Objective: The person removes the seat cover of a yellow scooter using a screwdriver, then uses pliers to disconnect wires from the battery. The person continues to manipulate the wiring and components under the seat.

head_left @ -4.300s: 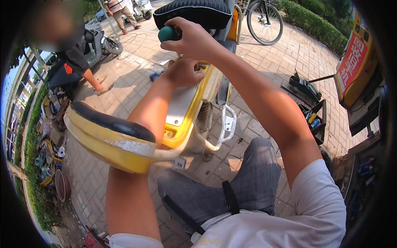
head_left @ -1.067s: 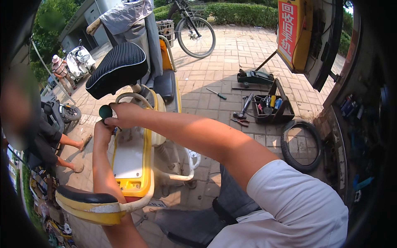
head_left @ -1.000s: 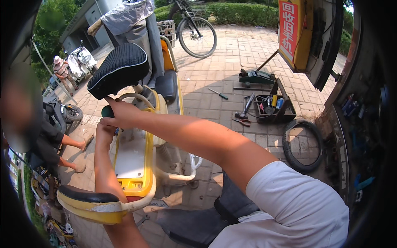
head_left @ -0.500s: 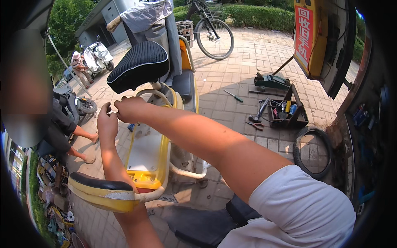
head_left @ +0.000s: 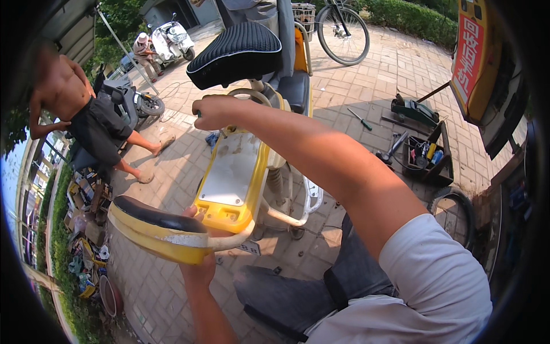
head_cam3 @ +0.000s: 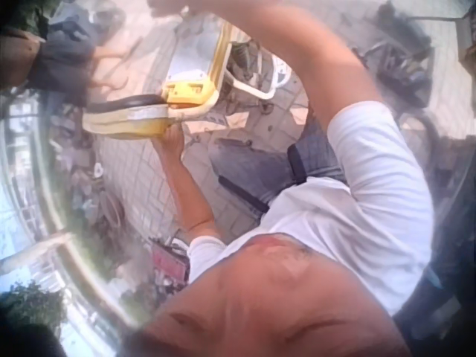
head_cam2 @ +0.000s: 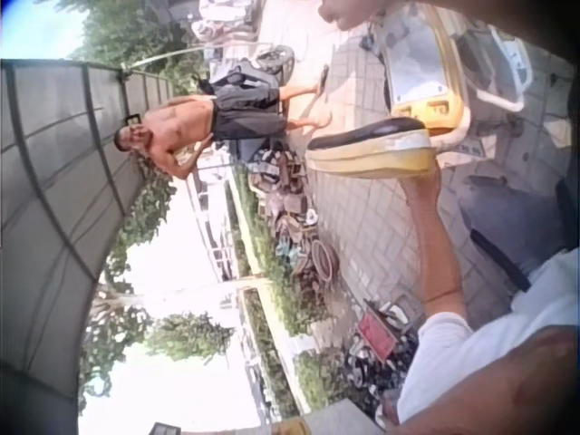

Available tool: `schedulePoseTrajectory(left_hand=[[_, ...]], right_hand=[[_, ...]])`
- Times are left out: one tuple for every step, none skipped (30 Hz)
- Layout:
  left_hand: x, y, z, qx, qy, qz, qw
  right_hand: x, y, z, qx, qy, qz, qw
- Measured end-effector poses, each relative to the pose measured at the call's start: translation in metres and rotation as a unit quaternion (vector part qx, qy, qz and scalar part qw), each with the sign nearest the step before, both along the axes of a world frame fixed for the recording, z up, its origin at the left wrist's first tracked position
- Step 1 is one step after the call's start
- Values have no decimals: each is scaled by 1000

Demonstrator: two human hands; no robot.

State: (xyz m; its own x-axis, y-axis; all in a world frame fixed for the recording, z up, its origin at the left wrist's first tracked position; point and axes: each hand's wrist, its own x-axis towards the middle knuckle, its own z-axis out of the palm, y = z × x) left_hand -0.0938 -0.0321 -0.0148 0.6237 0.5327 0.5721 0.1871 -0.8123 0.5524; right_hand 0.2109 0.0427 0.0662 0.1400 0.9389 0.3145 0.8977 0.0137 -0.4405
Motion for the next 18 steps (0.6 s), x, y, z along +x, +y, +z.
schedulePoseTrajectory(left_hand=[[-9, -20, -1, -18, 28, 54, 998], [-23, -32, -9, 18, 39, 59, 997], [-29, -40, -14, 52, 48, 60, 996], [-23, -48, -15, 26, 0, 62, 998], [-16, -59, -16, -2, -47, 64, 997], [-12, -67, -15, -31, -94, 66, 993], [-10, -72, -6, -37, -113, 89, 989], [-7, -77, 8, -41, -133, 112, 984], [-6, -83, 18, -45, -154, 134, 978], [-7, -88, 25, -21, -164, 109, 980], [-8, -92, 30, 4, -174, 82, 981], [-7, -96, 35, 28, -184, 55, 981], [-6, -100, 41, 22, -201, 36, 979], [3, -101, 48, 13, -220, 12, 975], [11, -103, 56, 4, -238, -11, 971], [18, -105, 69, -4, -229, -51, 972], [22, -107, 89, -6, -221, -87, 971], [26, -110, 107, -9, -213, -123, 969]], right_hand=[[-2, -2, 3, -13, -7, -14, 1000], [-7, -2, 7, -24, -13, -28, 999], [-9, -4, 9, -37, -20, -45, 998], [-9, -2, 5, -15, -21, -39, 999], [-8, 2, -1, 6, -22, -33, 999], [-5, 5, -7, 27, -23, -27, 999], [-6, 3, -6, 21, -29, -24, 999], [-8, -1, -1, -2, -30, -21, 999], [-8, -7, 4, -24, -32, -18, 999], [-6, -12, 9, -45, -32, -18, 998], [-3, -8, 6, -42, -18, -29, 999], [-2, -9, 7, -22, -21, -15, 999], [-6, -7, 4, -4, -23, 4, 1000], [-8, -10, 2, 11, -27, 18, 999], [-12, -13, 1, 26, -37, 22, 999], [-8, -14, 2, -14, -33, 9, 999], [-7, -12, 7, -50, -29, 1, 998], [-6, -12, 11, -85, -25, -8, 996]])
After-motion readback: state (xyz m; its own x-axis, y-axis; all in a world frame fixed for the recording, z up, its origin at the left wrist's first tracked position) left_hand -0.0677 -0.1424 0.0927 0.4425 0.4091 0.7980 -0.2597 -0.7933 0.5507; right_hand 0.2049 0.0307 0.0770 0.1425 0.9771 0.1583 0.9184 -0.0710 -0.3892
